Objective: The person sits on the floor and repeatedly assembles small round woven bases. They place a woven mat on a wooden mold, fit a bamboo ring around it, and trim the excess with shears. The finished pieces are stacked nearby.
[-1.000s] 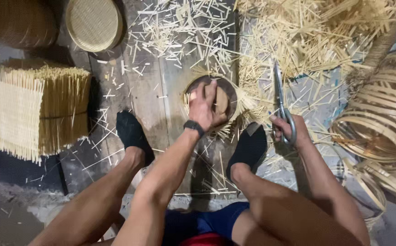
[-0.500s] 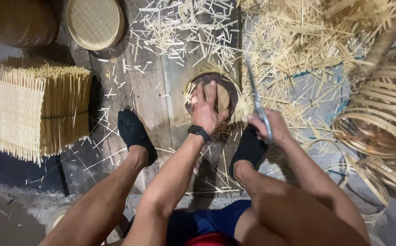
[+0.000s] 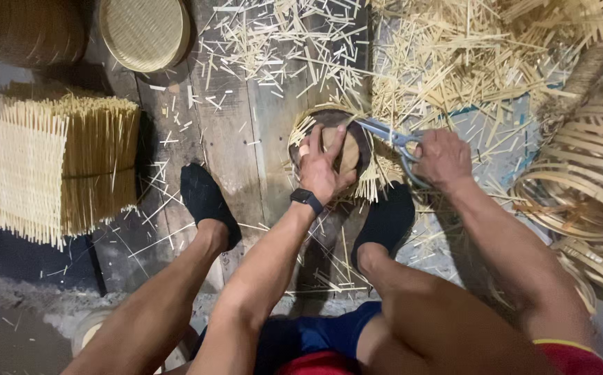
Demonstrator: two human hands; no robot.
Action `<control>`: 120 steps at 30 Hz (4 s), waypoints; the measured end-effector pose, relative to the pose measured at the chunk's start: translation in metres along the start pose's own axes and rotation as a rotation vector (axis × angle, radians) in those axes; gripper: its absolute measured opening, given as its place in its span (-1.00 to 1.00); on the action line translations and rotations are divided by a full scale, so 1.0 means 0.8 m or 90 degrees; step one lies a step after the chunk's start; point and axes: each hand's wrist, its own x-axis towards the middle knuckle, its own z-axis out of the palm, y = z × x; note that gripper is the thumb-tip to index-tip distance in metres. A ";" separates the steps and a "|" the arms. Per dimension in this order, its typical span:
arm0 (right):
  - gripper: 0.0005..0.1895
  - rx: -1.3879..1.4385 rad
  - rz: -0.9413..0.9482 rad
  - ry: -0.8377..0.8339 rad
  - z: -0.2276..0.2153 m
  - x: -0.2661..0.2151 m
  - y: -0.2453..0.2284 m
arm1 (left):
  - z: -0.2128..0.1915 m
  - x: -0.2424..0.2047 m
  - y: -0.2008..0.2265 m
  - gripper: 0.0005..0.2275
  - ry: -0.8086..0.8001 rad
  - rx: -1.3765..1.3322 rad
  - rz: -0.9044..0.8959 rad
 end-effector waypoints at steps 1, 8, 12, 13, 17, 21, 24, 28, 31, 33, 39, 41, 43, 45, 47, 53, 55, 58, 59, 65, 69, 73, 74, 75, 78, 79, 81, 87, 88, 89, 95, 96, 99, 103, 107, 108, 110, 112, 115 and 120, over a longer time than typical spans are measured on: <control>-0.66 -0.012 -0.020 0.050 0.000 0.003 -0.001 | -0.001 0.000 -0.002 -0.06 0.001 0.003 0.005; -0.53 0.046 0.044 -0.083 -0.014 0.023 -0.006 | -0.016 0.006 -0.012 -0.10 -0.074 0.024 0.080; -0.59 -0.052 -0.044 -0.015 -0.026 0.025 0.000 | -0.032 0.014 -0.019 -0.11 -0.151 0.014 0.106; -0.53 -0.043 -0.058 0.012 -0.028 0.029 -0.001 | -0.037 0.018 -0.020 -0.09 -0.175 0.016 0.121; -0.53 -0.111 -0.130 0.205 -0.021 0.039 -0.019 | -0.048 0.019 -0.023 -0.09 -0.207 0.058 0.186; -0.63 -0.006 0.016 -0.140 -0.031 0.038 -0.004 | -0.027 -0.004 -0.010 -0.17 -0.054 0.120 0.076; -0.60 -0.048 -0.057 0.014 -0.038 0.040 -0.002 | 0.005 -0.015 0.006 0.05 0.161 -0.057 -0.198; -0.49 -0.128 -0.063 0.073 -0.032 0.050 -0.018 | 0.021 -0.015 0.001 -0.09 0.087 0.030 -0.119; -0.58 -0.042 -0.011 -0.065 -0.031 0.055 -0.016 | 0.004 -0.008 -0.014 -0.04 0.038 0.039 -0.080; -0.62 -0.030 -0.043 -0.030 -0.032 0.051 -0.004 | -0.012 -0.005 -0.020 -0.03 -0.019 -0.001 -0.037; -0.61 -0.112 -0.082 0.054 -0.037 0.055 -0.011 | -0.035 0.003 -0.019 -0.07 -0.069 -0.010 0.041; -0.52 -0.011 -0.065 0.010 -0.043 0.058 -0.015 | -0.043 0.007 -0.024 -0.02 -0.128 0.017 0.021; -0.58 -0.029 -0.086 -0.017 -0.052 0.055 -0.013 | -0.052 0.011 -0.030 -0.01 -0.156 0.027 0.053; -0.57 -0.071 -0.101 -0.014 -0.057 0.052 -0.012 | -0.060 0.015 -0.035 -0.03 -0.152 0.020 0.134; -0.49 -0.135 -0.111 0.022 -0.059 0.054 -0.014 | -0.067 0.023 -0.036 -0.01 -0.198 0.027 0.158; -0.63 -0.027 -0.045 -0.089 -0.048 0.069 -0.024 | -0.078 0.024 -0.026 0.05 -0.246 0.181 0.165; -0.66 -0.079 -0.054 -0.081 -0.050 0.068 -0.013 | -0.070 0.016 -0.014 0.06 -0.164 0.149 0.053; -0.59 -0.114 -0.113 0.017 -0.049 0.067 -0.006 | -0.048 0.009 0.003 0.05 -0.014 0.008 -0.134; -0.55 -0.118 -0.144 0.061 -0.045 0.068 -0.009 | -0.042 0.006 0.005 0.03 0.009 0.020 -0.109; -0.65 -0.056 -0.033 -0.098 -0.033 0.070 -0.022 | -0.043 0.001 -0.016 -0.02 -0.025 0.017 -0.003; -0.75 -0.080 -0.157 0.131 -0.046 0.062 -0.011 | -0.057 0.009 -0.020 -0.02 -0.098 0.054 0.009; -0.64 -0.083 -0.173 0.195 -0.040 0.067 -0.032 | -0.071 0.017 -0.022 0.00 -0.164 0.045 0.073; -0.56 -0.099 -0.204 0.278 -0.039 0.068 -0.033 | -0.069 0.017 -0.021 0.00 -0.169 0.060 0.071; -0.61 -0.072 -0.146 0.150 -0.038 0.070 -0.035 | -0.068 0.018 -0.020 0.01 -0.175 0.075 0.071; -0.70 -0.033 -0.074 -0.045 -0.039 0.069 -0.021 | -0.048 0.011 -0.008 0.00 -0.023 0.020 -0.042; -0.70 -0.049 -0.115 0.020 -0.041 0.068 -0.014 | -0.040 0.010 -0.004 -0.01 0.018 0.014 -0.081; -0.60 -0.096 -0.167 0.106 -0.039 0.068 -0.006 | -0.025 0.009 0.000 -0.03 0.099 0.002 -0.164; -0.59 -0.075 -0.157 0.107 -0.018 0.079 -0.011 | -0.024 0.009 -0.007 -0.04 -0.020 0.031 -0.035; -0.61 -0.051 -0.111 0.004 -0.021 0.080 -0.008 | -0.026 0.012 -0.005 -0.02 -0.010 0.031 -0.053; -0.62 -0.027 -0.066 -0.102 -0.023 0.079 -0.004 | -0.027 0.010 -0.002 0.00 0.000 0.030 -0.074; -0.48 -0.149 -0.223 0.196 -0.046 0.072 -0.013 | -0.023 0.004 0.012 -0.05 0.006 0.003 -0.034; -0.51 -0.130 -0.205 0.161 -0.051 0.073 -0.021 | -0.026 0.005 0.011 -0.06 -0.022 -0.004 -0.001; -0.60 -0.083 -0.127 0.007 -0.062 0.077 -0.032 | -0.041 0.010 0.002 -0.05 -0.077 0.015 -0.007; -0.59 0.024 0.050 -0.163 -0.052 0.075 0.006 | -0.054 0.015 -0.005 -0.04 -0.112 0.002 0.051; -0.54 0.133 0.118 0.171 0.008 0.068 0.050 | -0.049 0.008 -0.001 -0.01 -0.059 -0.018 0.014; -0.42 0.039 0.123 0.244 0.022 0.066 0.060 | -0.046 0.009 -0.002 0.02 -0.033 -0.027 -0.001; -0.19 -0.149 0.138 0.386 0.044 0.058 0.072 | -0.043 0.017 -0.010 -0.03 -0.052 -0.031 -0.127; -0.42 -0.022 0.104 0.430 0.061 0.043 0.065 | -0.039 0.035 -0.029 -0.20 -0.005 -0.021 -0.148; -0.69 0.503 0.172 0.140 0.075 0.035 0.014 | -0.032 0.083 -0.075 -0.57 0.037 -0.018 -0.067; -0.75 0.720 0.147 -0.057 0.066 0.043 -0.066 | 0.000 0.142 -0.120 -0.73 -0.192 -0.100 -0.113</control>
